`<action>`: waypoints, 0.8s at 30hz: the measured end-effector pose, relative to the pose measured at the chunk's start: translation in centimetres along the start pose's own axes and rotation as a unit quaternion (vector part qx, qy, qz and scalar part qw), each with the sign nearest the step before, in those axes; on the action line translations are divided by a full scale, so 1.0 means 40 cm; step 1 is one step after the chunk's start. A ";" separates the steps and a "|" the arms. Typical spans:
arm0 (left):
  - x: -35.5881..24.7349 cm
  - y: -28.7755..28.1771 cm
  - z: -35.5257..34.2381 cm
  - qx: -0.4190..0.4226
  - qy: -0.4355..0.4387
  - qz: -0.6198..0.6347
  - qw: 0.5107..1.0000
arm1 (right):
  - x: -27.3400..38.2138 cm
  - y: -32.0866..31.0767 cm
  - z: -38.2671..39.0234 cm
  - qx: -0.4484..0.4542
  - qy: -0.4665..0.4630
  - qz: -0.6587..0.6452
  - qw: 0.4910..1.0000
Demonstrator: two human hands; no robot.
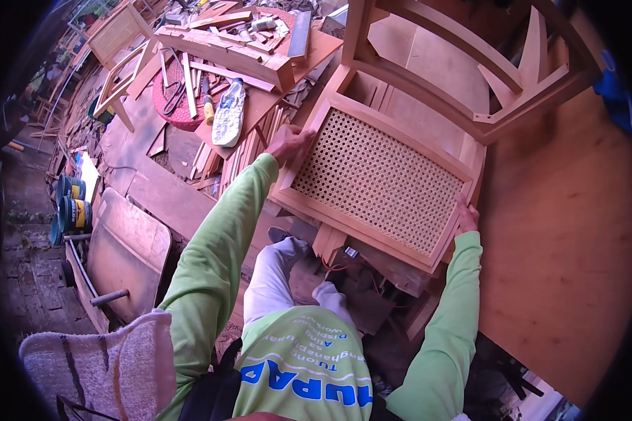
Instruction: Attaching a woven cane panel to a wooden chair frame using glue, a pneumatic staple gun, and a hammer.
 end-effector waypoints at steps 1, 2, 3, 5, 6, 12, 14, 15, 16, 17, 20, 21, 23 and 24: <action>0.034 0.023 -0.037 -0.037 -0.001 -0.025 0.999 | -0.008 -0.018 0.000 -0.019 -0.001 0.007 1.000; 0.034 0.028 -0.038 -0.078 -0.003 -0.051 0.996 | -0.012 -0.019 -0.001 -0.018 0.001 0.006 1.000; 0.026 0.029 -0.032 -0.116 0.031 -0.088 0.989 | -0.006 -0.028 -0.003 -0.028 -0.012 0.033 0.999; 0.034 0.035 -0.040 -0.086 0.010 -0.040 0.995 | 0.006 -0.040 0.007 -0.020 0.035 0.075 0.996; 0.033 0.046 -0.049 -0.058 -0.002 0.014 0.998 | 0.004 -0.039 -0.004 -0.024 0.037 0.076 0.996; 0.048 0.001 -0.012 0.037 0.015 0.052 0.998 | 0.016 -0.011 -0.054 -0.025 -0.016 0.214 0.976; 0.038 -0.002 0.030 -0.002 0.020 0.060 0.998 | 0.008 -0.027 -0.074 -0.079 -0.046 0.201 0.975; 0.019 -0.011 0.054 -0.031 0.041 0.058 0.997 | 0.013 -0.045 -0.071 -0.090 -0.047 0.186 0.977; 0.009 -0.054 0.101 -0.102 0.108 0.061 0.987 | 0.015 -0.057 -0.070 -0.100 -0.048 0.172 0.979; 0.028 -0.092 0.182 -0.175 0.164 0.051 0.970 | 0.020 0.039 -0.009 -0.053 -0.010 0.084 0.995; 0.107 -0.123 0.402 -0.229 0.169 0.303 0.909 | 0.018 -0.147 -0.067 -0.112 -0.007 0.222 0.969; 0.231 -0.128 0.464 -0.279 0.132 0.294 0.905 | 0.020 -0.126 -0.081 -0.118 -0.008 0.218 0.969; 0.463 -0.040 0.581 -0.310 0.030 0.224 0.924 | 0.024 -0.023 -0.044 -0.107 -0.044 0.374 0.920; 0.578 0.049 0.609 -0.254 -0.029 0.166 0.953 | 0.038 -0.007 -0.030 -0.106 -0.058 0.448 0.886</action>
Point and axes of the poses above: each hand's wrist, its own z-axis away from the middle knuckle, its own y-axis out of the palm, x = y × z, the point moved 7 cm from there along -z, towards the middle knuckle, and after that the axes turned 6 degrees about -y, right-handed, at the moved point
